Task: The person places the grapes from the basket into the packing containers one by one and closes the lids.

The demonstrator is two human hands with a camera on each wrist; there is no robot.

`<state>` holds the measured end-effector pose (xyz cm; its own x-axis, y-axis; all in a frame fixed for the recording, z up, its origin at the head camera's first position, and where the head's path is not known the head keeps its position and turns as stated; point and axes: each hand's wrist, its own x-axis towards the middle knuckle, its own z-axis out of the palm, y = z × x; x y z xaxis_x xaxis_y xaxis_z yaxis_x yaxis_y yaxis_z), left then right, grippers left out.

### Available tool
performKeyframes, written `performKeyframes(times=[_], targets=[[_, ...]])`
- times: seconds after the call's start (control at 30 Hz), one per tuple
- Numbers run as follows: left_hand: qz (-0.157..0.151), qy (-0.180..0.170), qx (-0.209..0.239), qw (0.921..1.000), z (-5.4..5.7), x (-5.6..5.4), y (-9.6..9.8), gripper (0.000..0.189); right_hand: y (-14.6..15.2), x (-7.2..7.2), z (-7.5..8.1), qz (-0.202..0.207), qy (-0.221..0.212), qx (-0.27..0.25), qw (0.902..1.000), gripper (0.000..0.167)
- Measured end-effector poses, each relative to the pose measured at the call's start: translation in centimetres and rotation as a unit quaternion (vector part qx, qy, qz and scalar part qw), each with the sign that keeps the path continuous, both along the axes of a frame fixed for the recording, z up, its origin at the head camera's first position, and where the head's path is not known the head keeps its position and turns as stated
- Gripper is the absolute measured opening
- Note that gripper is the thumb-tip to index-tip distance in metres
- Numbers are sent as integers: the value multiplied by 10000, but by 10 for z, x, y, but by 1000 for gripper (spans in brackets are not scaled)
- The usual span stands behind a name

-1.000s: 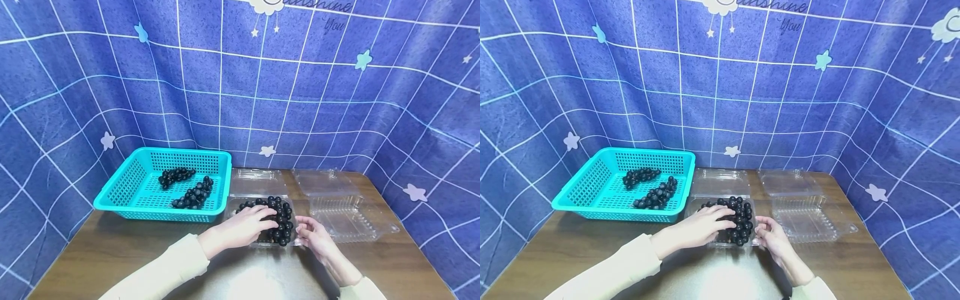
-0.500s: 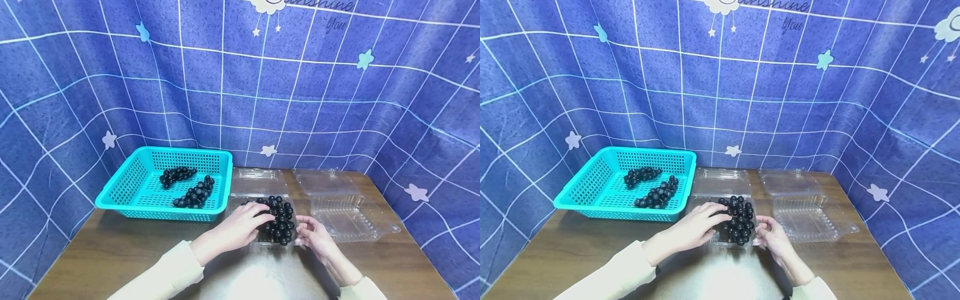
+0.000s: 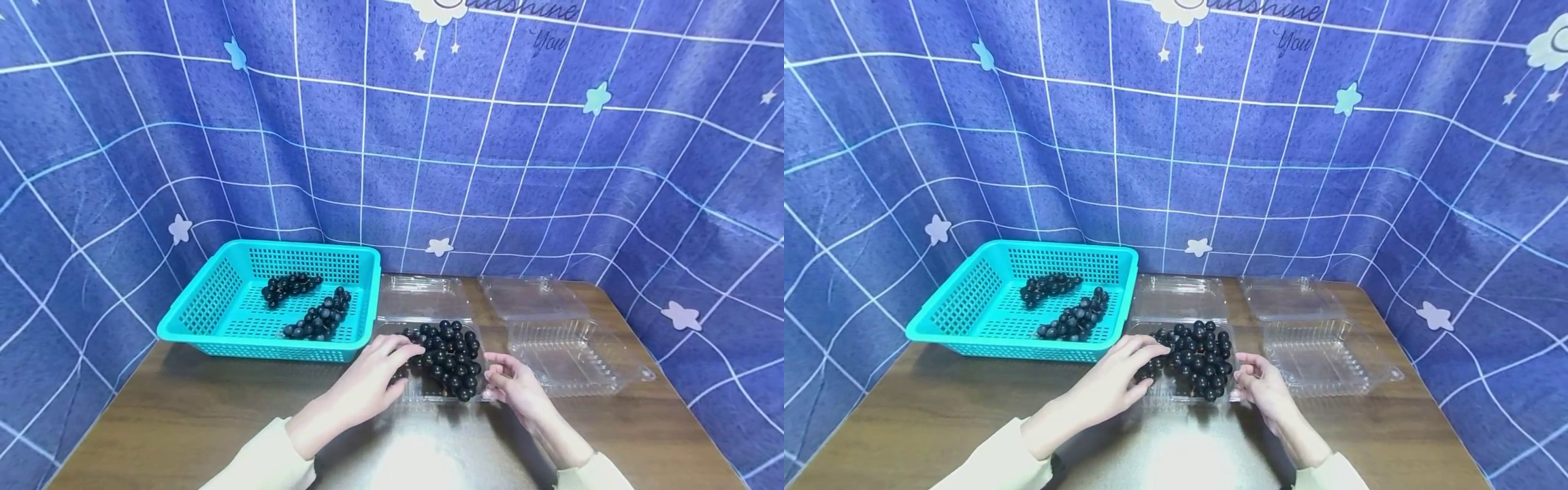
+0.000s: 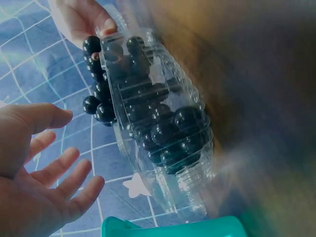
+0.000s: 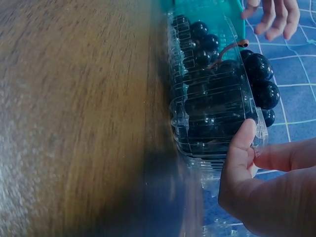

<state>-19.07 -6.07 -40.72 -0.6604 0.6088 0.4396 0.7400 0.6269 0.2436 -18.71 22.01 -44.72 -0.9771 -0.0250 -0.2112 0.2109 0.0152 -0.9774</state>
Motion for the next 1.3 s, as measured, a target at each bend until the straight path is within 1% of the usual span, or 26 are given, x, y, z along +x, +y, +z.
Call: performKeyframes(times=[0.13,0.23,0.3,0.37,0.43,0.5,0.6,0.63,0.7,0.8,0.9,1.0,1.07,1.17,1.3], targets=[[193,-493,303,9981,-4,8,-5,54,0,0,0,-29,-15,81,10000,46],[347,-720,655,9946,-7,13,-9,51,0,0,0,14,4,83,10000,47],[427,-871,944,9908,-9,17,-12,49,1,0,-1,53,21,33,10000,48],[515,-1077,1260,9848,-9,20,-15,45,1,-1,-2,78,24,-9,10000,48],[597,-1326,1556,9771,-9,21,-18,43,2,-1,-2,74,20,-23,10000,48],[649,-1641,1890,9660,-11,22,-21,40,2,-1,-3,72,19,-16,10000,49],[699,-2186,2305,9456,-15,22,-27,36,2,-1,-3,29,34,-4,10000,48],[713,-2384,2428,9376,-16,22,-28,35,1,-1,-3,20,37,-2,10000,48],[764,-2799,2661,9192,-19,22,-32,33,1,-1,-3,14,42,34,10000,47],[938,-3242,2892,8958,-23,21,-36,34,1,-2,-3,-4,13,81,10000,47],[1114,-3602,3141,8713,-28,20,-38,36,1,-1,-4,-19,-14,118,9999,48],[1177,-3986,3425,8426,-33,18,-40,38,1,-1,-4,15,-15,133,9999,48],[1173,-4228,3643,8214,-36,17,-40,38,2,-1,-4,25,7,98,9999,47],[1144,-4526,3892,7941,-40,14,-40,39,2,-1,-4,67,47,69,9999,47],[1152,-4950,4093,7577,-44,12,-41,43,3,0,-3,81,61,23,9999,48]])
